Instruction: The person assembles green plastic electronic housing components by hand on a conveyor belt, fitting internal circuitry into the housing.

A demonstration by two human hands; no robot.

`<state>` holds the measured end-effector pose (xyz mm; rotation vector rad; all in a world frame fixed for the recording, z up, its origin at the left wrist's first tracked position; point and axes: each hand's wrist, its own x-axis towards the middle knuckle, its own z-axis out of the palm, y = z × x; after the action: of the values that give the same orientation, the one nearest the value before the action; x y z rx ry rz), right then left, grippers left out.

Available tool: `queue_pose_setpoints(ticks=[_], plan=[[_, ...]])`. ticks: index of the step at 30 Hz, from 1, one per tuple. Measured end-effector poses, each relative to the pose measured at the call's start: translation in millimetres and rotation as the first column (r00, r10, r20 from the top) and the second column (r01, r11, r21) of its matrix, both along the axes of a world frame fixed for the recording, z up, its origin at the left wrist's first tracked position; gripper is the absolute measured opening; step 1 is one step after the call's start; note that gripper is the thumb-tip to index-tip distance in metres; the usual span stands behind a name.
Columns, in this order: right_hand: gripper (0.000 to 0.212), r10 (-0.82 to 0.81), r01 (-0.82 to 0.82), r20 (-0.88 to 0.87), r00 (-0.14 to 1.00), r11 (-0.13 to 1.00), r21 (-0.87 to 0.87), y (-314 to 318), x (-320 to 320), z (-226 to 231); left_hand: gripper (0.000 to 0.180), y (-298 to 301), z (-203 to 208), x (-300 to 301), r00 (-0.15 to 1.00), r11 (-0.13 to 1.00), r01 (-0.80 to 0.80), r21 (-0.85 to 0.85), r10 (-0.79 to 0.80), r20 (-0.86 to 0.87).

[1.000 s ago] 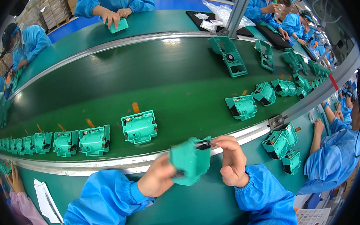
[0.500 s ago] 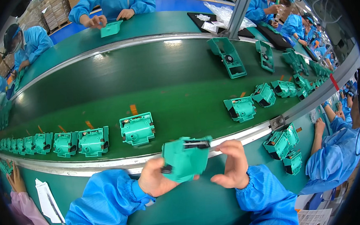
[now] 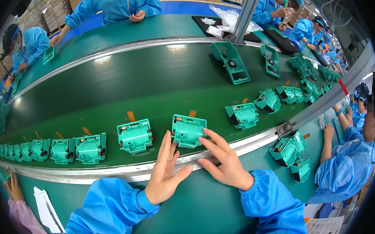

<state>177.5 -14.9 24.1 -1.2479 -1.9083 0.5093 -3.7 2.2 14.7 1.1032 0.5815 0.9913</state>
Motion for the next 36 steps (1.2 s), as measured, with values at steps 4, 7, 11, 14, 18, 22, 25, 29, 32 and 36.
queue_pose_setpoints(ticks=[4, 7, 11, 14, 18, 22, 25, 29, 32, 36], plan=[[0.048, -0.037, 0.037, -0.006, 0.999, 0.999, 0.02, 2, -4, 5, 0.079, -5, 2, 2, 0.991, 0.995, -0.085, 0.048, 0.089, -0.095], [0.046, -0.089, 0.082, 0.049, 0.995, 0.988, 0.133, 5, 7, 10, 0.065, -6, 1, 1, 0.937, 0.955, -0.184, 0.233, 0.242, -0.25], [0.047, -0.474, 0.484, -0.111, 0.874, 0.826, 0.287, 9, 38, 5, 0.057, -8, -2, 0, 0.959, 0.977, -0.107, 0.184, 0.151, -0.24], [0.063, -0.601, 0.603, -0.088, 0.795, 0.764, 0.23, 18, 68, -1, 0.05, -7, -5, 0, 0.965, 0.976, -0.104, 0.192, 0.145, -0.216], [0.078, -0.413, 0.401, 0.166, 0.896, 0.911, 0.102, 27, 82, 7, 0.046, -7, -4, 1, 0.968, 0.976, -0.093, 0.196, 0.135, -0.212], [0.078, -0.384, 0.398, 0.244, 0.89, 0.917, -0.011, 28, 86, 7, 0.043, -7, -2, 1, 0.966, 0.972, -0.089, 0.218, 0.138, -0.219], [0.078, -0.409, 0.438, 0.202, 0.89, 0.889, -0.132, 27, 82, 13, 0.042, -7, -1, 1, 0.963, 0.969, -0.086, 0.232, 0.14, -0.232], [0.077, -0.468, 0.488, 0.219, 0.856, 0.872, -0.044, 27, 79, 9, 0.04, -6, -1, 1, 0.962, 0.968, -0.076, 0.24, 0.135, -0.236], [0.069, -0.466, 0.473, 0.187, 0.865, 0.881, 0.012, 29, 73, 9, 0.039, -6, -1, 1, 0.958, 0.964, -0.07, 0.257, 0.137, -0.252], [0.067, -0.304, 0.257, -0.199, 0.932, 0.939, -0.23, 25, 69, 7, 0.038, -7, -2, 0, 0.96, 0.963, -0.075, 0.26, 0.14, -0.243]])
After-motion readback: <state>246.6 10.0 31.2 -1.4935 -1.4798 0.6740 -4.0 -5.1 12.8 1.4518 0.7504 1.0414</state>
